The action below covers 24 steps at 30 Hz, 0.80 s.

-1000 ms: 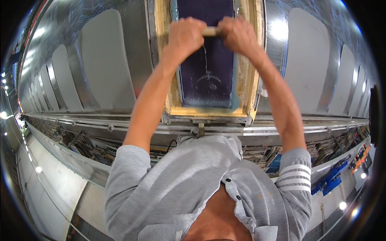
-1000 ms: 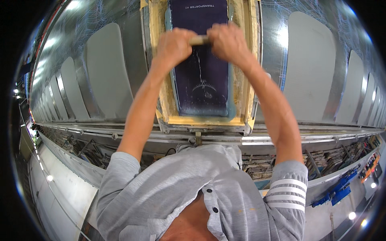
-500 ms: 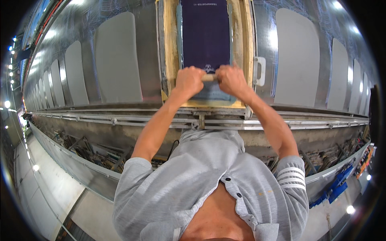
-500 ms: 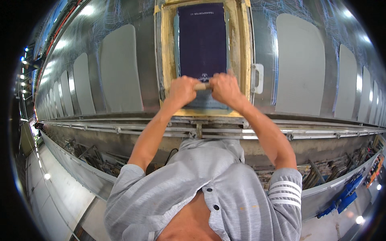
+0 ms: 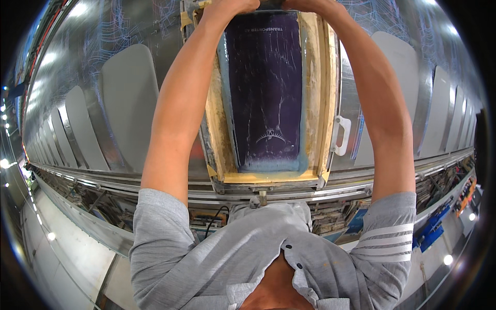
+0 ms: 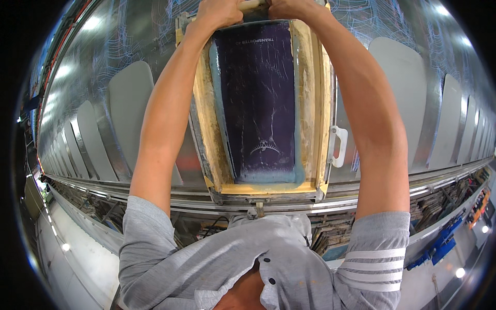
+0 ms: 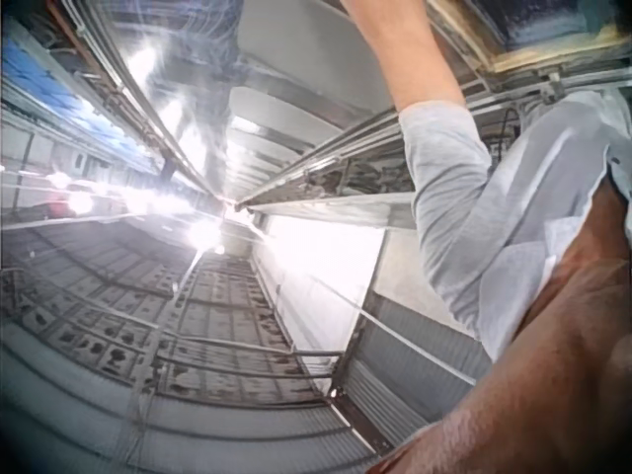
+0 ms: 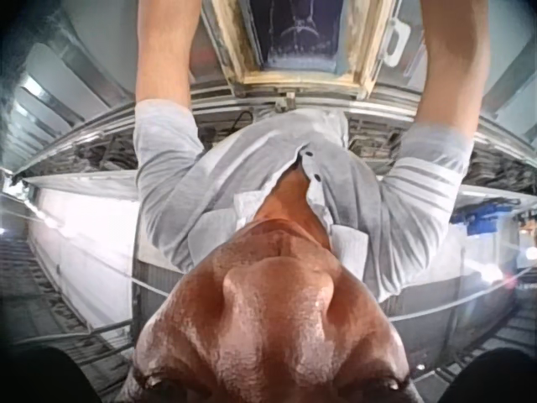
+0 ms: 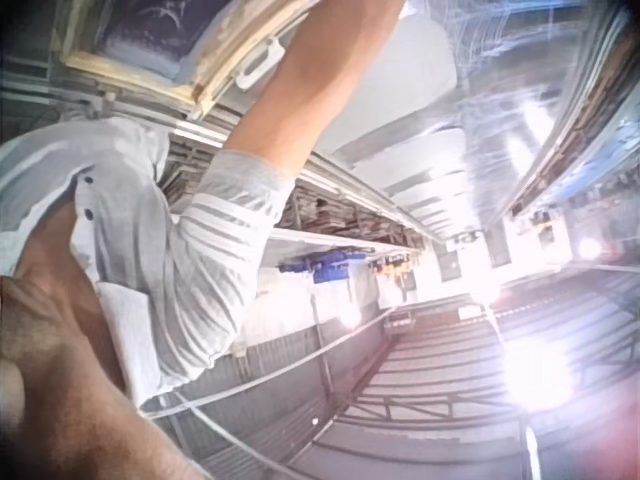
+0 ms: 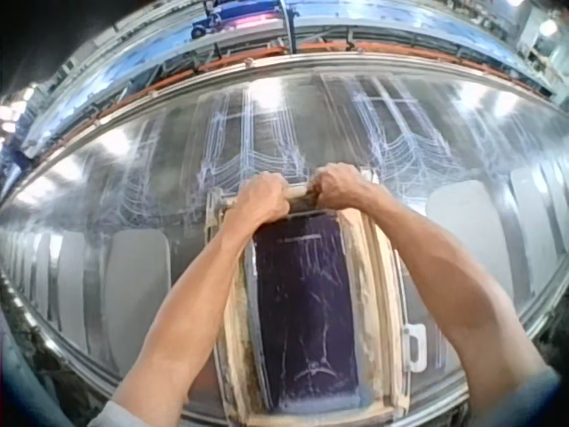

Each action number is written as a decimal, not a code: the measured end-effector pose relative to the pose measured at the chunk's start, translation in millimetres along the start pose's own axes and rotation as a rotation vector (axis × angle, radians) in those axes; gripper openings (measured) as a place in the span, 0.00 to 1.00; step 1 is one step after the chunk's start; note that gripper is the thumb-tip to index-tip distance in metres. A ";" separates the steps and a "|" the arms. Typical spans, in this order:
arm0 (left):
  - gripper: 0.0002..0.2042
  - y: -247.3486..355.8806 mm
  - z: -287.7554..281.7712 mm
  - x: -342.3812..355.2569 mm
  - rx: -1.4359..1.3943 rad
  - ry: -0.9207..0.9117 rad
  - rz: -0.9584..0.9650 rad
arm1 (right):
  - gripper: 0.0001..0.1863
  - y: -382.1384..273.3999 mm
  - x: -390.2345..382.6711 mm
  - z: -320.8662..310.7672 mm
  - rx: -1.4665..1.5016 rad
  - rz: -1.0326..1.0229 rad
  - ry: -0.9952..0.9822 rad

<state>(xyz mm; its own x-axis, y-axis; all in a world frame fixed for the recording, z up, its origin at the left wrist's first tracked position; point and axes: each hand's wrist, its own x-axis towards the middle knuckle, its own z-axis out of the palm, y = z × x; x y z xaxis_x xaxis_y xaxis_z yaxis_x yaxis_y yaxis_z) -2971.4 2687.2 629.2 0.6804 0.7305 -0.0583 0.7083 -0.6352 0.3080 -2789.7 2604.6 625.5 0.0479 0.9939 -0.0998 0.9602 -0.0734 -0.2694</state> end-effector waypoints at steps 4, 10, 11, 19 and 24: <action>0.11 -2.3 6.9 -56.0 0.170 0.067 0.176 | 0.09 -31.0 -48.2 20.3 0.017 -0.032 0.061; 0.06 34.8 34.5 -226.6 0.045 -0.034 0.169 | 0.07 -96.7 -209.1 65.6 0.138 -0.196 0.184; 0.05 41.1 41.6 -258.8 0.009 -0.016 0.172 | 0.08 -111.5 -237.9 70.8 0.132 -0.196 0.166; 0.15 94.2 66.0 -448.8 -0.138 -0.094 0.098 | 0.09 -181.3 -413.1 102.2 0.178 -0.180 -0.077; 0.15 94.7 64.6 -452.3 -0.126 -0.094 0.107 | 0.23 -105.5 -377.3 89.6 0.036 0.182 0.511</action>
<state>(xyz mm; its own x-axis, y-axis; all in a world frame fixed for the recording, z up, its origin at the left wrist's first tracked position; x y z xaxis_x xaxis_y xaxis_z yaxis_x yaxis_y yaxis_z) -3199.9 2280.4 623.4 0.7696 0.6298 -0.1050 0.6055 -0.6676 0.4332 -2933.7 2229.9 605.8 0.3486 0.8779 0.3283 0.9145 -0.2419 -0.3243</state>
